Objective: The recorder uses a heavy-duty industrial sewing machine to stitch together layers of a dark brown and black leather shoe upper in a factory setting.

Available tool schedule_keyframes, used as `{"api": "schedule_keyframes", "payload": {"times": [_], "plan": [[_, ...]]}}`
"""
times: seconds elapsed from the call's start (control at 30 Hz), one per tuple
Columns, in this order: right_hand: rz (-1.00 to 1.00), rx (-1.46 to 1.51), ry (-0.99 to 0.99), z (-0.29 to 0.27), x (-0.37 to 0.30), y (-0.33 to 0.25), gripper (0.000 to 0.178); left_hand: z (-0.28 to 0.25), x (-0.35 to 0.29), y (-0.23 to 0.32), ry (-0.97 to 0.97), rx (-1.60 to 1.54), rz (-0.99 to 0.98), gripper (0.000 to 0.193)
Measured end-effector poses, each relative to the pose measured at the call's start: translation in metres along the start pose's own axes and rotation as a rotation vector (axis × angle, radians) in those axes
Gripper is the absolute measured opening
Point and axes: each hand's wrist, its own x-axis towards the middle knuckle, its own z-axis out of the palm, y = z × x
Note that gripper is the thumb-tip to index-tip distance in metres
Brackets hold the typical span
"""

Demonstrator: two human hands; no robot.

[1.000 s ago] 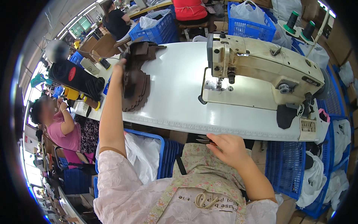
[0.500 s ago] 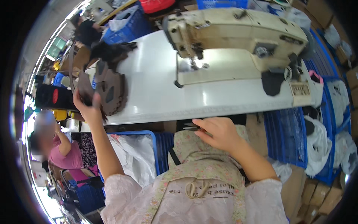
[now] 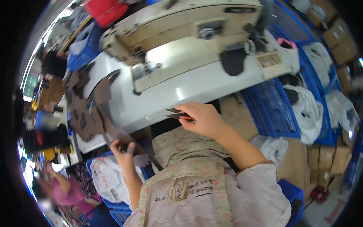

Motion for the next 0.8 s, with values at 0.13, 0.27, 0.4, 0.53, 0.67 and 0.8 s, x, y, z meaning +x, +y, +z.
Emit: {"api": "schedule_keyframes", "payload": {"times": [0.13,0.27,0.4,0.53,0.67,0.8], "plan": [[0.030,-0.137,0.143,-0.051,-0.016,0.038,0.032,-0.005,0.015,-0.003,-0.082,-0.502,-0.181,0.033],[0.181,-0.572,0.461,-0.141,-0.015,0.100,0.025,-0.017,0.023,-0.005,-0.237,-0.612,-0.206,0.043],[0.025,-1.019,0.405,-0.227,-0.006,0.170,0.030,-0.017,0.020,-0.006,-0.277,-0.657,-0.229,0.040],[0.178,-0.895,0.360,-0.241,-0.010,0.220,0.023,-0.009,0.010,-0.004,-0.275,-0.675,-0.320,0.036],[0.103,-0.889,0.521,-0.219,-0.008,0.219,0.017,-0.005,0.005,-0.002,-0.294,-0.683,-0.323,0.035],[0.198,-0.584,0.543,-0.158,0.003,0.173,0.031,-0.001,0.007,0.001,-0.295,-0.677,-0.356,0.032]]}}
